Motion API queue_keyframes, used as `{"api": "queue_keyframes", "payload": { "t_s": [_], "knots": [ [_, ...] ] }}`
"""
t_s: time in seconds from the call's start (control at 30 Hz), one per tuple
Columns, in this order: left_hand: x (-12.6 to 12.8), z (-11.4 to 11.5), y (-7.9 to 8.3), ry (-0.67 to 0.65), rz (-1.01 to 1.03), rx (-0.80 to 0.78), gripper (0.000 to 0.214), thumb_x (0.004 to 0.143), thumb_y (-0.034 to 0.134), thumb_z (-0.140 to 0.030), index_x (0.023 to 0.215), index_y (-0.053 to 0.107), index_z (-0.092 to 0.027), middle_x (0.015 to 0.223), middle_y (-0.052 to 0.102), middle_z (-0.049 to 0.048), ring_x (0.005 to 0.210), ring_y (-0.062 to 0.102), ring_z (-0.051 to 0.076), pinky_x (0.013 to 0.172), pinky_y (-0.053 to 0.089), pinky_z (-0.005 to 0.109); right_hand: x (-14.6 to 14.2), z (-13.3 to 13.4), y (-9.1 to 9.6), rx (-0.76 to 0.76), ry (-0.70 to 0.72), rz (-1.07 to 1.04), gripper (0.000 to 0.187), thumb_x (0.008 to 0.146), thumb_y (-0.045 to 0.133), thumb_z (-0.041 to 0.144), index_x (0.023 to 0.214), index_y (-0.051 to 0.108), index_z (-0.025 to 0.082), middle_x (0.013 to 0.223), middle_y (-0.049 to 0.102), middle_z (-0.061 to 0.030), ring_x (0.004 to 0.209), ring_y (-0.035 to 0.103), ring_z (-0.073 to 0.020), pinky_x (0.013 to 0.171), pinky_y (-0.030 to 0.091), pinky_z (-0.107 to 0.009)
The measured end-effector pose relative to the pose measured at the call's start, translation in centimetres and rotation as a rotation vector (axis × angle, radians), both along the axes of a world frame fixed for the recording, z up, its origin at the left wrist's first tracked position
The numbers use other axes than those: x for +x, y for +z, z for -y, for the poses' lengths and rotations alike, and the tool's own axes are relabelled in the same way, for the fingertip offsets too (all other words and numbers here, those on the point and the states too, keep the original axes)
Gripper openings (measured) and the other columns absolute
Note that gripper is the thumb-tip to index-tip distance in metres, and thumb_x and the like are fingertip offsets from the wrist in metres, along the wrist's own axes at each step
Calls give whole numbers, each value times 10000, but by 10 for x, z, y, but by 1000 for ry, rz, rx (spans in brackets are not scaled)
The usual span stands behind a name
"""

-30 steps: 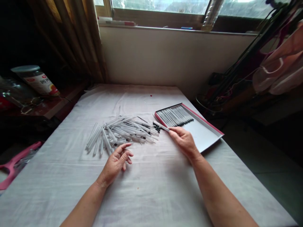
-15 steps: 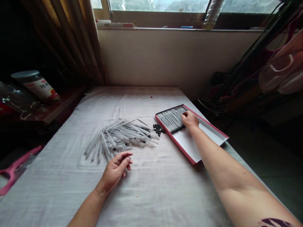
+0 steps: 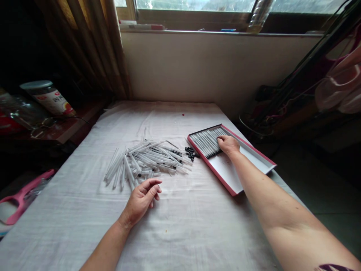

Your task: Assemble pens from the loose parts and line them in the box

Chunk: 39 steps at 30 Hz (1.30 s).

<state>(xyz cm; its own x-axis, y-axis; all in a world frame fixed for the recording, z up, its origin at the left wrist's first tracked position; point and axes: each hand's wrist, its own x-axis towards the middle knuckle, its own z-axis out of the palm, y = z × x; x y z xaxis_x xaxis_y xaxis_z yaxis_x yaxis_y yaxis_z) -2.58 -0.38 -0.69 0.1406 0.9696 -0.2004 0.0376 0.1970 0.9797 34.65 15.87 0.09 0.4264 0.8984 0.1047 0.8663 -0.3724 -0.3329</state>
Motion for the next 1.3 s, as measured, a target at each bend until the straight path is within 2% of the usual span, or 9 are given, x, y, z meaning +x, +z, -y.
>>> {"api": "queue_keyframes", "payload": {
  "t_s": [0.2, 0.37, 0.57, 0.7, 0.9, 1.0, 1.1, 1.2, 1.3],
  "knots": [
    [0, 0, 2, -8, 15, 11, 473, 717, 705, -539, 985, 649, -153, 731, 617, 17, 561, 566, 104, 387, 379, 165, -15, 6, 14, 85, 43, 40, 365, 835, 507, 269, 1116, 730, 208, 1096, 724, -108, 970, 659, -272, 832, 487, -363],
    [-1, -1, 0, -29, 28, 26, 469, 735, 692, -532, 1003, 644, -150, 752, 623, 22, 577, 574, 105, 393, 384, 161, -64, 26, 25, 245, 326, 43, 294, 847, 516, 260, 1009, 755, 204, 1059, 727, -87, 981, 645, -238, 844, 480, -314],
    [-1, -2, 4, -56, 23, 20, 467, 728, 689, -528, 991, 643, -145, 755, 621, 21, 572, 561, 98, 397, 381, 158, -131, 77, 13, 74, 569, -25, 219, 858, 561, 305, 945, 759, 270, 977, 748, -26, 865, 681, -201, 741, 476, -277],
    [0, -2, 6, -69, 9, 18, 457, 721, 687, -517, 987, 648, -147, 751, 619, 16, 559, 553, 92, 405, 386, 162, -152, 93, 7, -13, 565, 64, 205, 851, 591, 365, 921, 759, 273, 951, 732, -48, 843, 678, -214, 667, 462, -276],
    [0, -2, 3, -74, 15, 44, 439, 726, 677, -505, 987, 655, -153, 763, 624, 23, 565, 558, 96, 408, 381, 164, -156, 93, 11, -37, 576, 144, 214, 870, 553, 337, 889, 751, 258, 957, 727, -69, 814, 680, -214, 638, 459, -276],
    [-1, -2, 1, -76, 11, 49, 432, 727, 676, -501, 989, 657, -157, 764, 632, 24, 570, 566, 102, 415, 386, 169, -153, 98, 6, 55, 483, 46, 226, 871, 532, 298, 933, 741, 238, 950, 739, -76, 809, 680, -215, 689, 482, -289],
    [-1, 0, -2, -101, -32, 65, 415, 756, 652, -490, 1003, 655, -156, 764, 638, 30, 567, 570, 108, 416, 384, 175, -148, 112, -3, 247, 397, -141, 245, 859, 523, 309, 957, 727, 213, 952, 744, -76, 770, 674, -198, 736, 503, -296],
    [-1, 4, -4, -65, -185, 252, 340, 830, 591, -430, 1037, 655, -168, 786, 654, 45, 616, 597, 133, 496, 460, 218, -147, 131, -11, 380, 423, -340, 263, 841, 528, 349, 929, 716, 188, 894, 739, -82, 693, 655, -181, 680, 517, -286],
    [-2, 8, -3, 85, -434, 623, 254, 868, 572, -340, 1060, 668, -203, 965, 671, 83, 859, 639, 193, 771, 538, 319, -150, 147, -12, 398, 519, -484, 243, 825, 560, 359, 909, 710, 187, 843, 727, -73, 655, 635, -164, 608, 513, -265]
  ]
}}
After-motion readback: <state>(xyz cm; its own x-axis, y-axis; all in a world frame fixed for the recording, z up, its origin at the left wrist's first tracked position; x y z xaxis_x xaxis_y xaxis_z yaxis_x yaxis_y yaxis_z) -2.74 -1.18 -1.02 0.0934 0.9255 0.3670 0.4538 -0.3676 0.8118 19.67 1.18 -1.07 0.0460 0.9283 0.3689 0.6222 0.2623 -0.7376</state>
